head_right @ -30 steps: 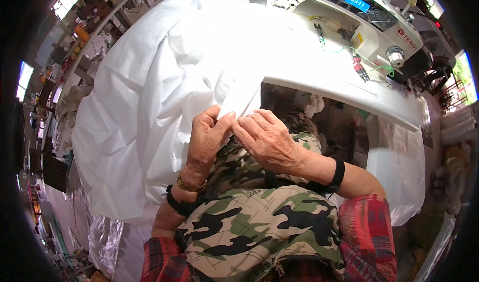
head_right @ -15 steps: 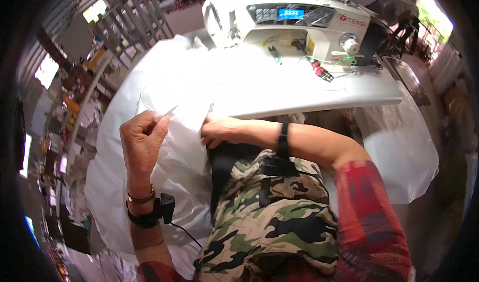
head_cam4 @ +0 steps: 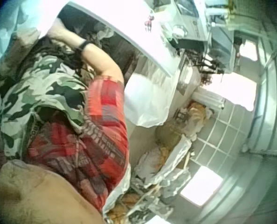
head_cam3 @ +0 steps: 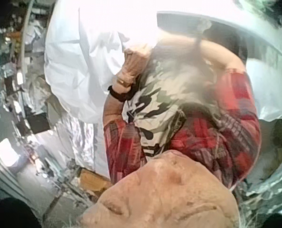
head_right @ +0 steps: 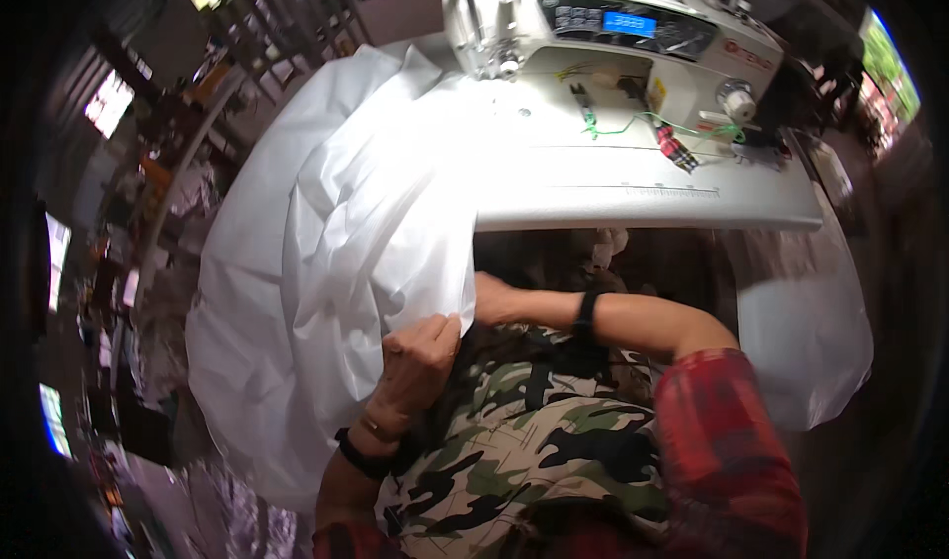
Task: Sewing a large white plastic or fabric product using an industrial sewing machine.
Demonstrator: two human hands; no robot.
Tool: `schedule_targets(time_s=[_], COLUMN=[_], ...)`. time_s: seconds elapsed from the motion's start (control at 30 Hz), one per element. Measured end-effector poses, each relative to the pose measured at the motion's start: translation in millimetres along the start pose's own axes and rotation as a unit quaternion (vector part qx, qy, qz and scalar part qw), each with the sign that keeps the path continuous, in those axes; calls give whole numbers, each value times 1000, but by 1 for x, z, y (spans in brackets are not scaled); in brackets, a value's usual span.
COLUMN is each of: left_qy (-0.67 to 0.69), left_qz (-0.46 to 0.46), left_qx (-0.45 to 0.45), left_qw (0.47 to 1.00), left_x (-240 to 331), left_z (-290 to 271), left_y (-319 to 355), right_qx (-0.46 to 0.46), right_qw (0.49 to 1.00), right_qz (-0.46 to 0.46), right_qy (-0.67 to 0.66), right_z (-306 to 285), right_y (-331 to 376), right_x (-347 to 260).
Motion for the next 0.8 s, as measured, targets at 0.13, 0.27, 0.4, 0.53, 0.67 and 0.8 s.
schedule_targets(time_s=[0.13, 0.27, 0.4, 0.53, 0.67, 0.8], left_qy=[-27, -41, -49, -32, 70, 448], left_qz=[-18, -21, -32, -16, -1, -131], left_qx=[84, 139, 156, 128, 123, -94], left_qw=[996, 989, 986, 991, 990, 879], left_x=[0, 8, 11, 19, 30, 24], left_z=[3, -6, -12, -10, -21, 24], left_y=[15, 14, 18, 20, 25, 42], right_qx=[66, 64, -20, 3, -1, 4], right_qw=[950, 887, 858, 846, 851, 853], right_qz=[-64, -217, -279, -333, -336, -332], right_qy=[297, 403, 432, 416, 404, 403], right_z=[-68, -64, -34, -31, -30, -31], right_y=[48, 66, 65, 71, 73, 74], right_x=[-54, -120, -128, -128, -126, -128])
Point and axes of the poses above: each hand's wrist, its own y-axis away from the middle knuckle, its own z-axis out of the palm, x = y × z, the point moved 10 cm from there along -y, towards the middle knuckle
